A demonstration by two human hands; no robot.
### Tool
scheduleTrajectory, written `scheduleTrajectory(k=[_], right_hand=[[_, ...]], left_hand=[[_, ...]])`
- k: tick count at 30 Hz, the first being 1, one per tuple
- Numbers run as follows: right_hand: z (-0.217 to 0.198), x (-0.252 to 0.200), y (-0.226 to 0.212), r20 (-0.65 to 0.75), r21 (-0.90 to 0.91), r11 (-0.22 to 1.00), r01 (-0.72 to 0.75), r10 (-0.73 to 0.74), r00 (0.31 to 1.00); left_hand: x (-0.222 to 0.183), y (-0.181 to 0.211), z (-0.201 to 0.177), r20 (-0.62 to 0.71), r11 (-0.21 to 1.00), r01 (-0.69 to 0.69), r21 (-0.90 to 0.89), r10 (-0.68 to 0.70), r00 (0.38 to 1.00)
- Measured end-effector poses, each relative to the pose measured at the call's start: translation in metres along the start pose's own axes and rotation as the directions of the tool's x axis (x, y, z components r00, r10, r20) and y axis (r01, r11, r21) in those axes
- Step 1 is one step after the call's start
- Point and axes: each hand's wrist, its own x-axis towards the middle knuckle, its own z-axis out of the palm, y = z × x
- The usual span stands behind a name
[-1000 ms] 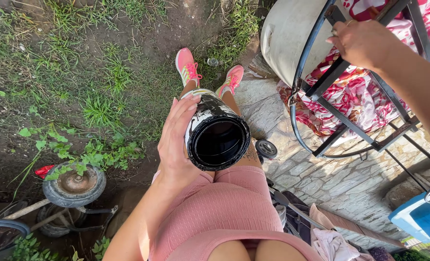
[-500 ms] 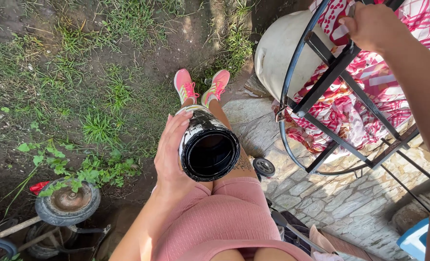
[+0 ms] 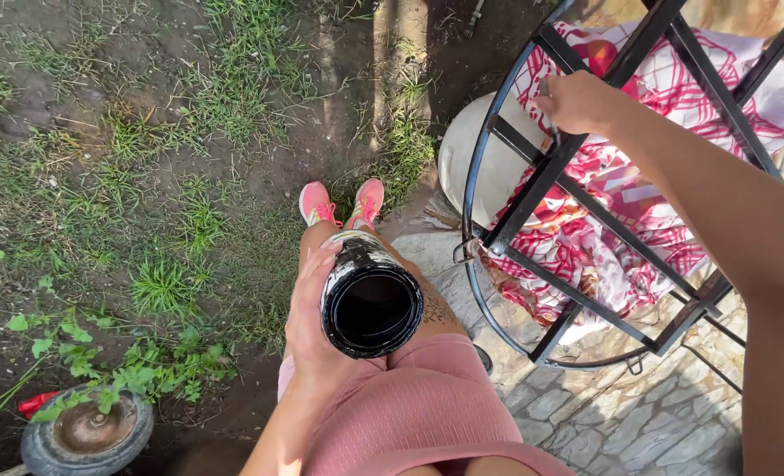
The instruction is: Painting a metal frame using a brush and black paint
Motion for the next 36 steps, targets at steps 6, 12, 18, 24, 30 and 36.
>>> scheduleTrajectory(k=[6,12,18,24,30,36], right_hand=[[0.004,0.013,0.026,-0.12,-0.056,0.992,0.115,-0.121,0.985],[-0.004,0.012,0.025,-0.192,-0.136,0.982,0.132,-0.157,0.969],[-0.016,0.006,0.022,-0.101,-0.234,0.971,0.058,-0.084,0.991],[0.001,0.005,0.026,-0.107,-0.362,0.906,0.221,-0.275,0.955],[-0.007,0.008,0.013,-0.012,0.193,0.974,0.115,-0.115,0.993],[-0.005,0.047,0.051,-0.008,-0.295,0.951,0.096,-0.103,0.995]], left_hand=[[-0.007,0.004,0.021,0.005,1.0,0.028,-0.002,-0.028,1.0],[-0.012,0.006,0.033,-0.005,1.0,0.015,0.027,-0.015,1.0],[-0.006,0.006,0.041,0.029,0.999,0.039,0.001,-0.039,0.999],[0.028,-0.001,0.048,0.004,0.999,-0.041,-0.008,0.041,0.999],[0.047,0.002,0.045,0.064,0.999,-0.031,-0.043,0.034,0.997],[0.061,-0.009,0.032,0.236,0.999,0.013,-0.045,-0.002,0.972]])
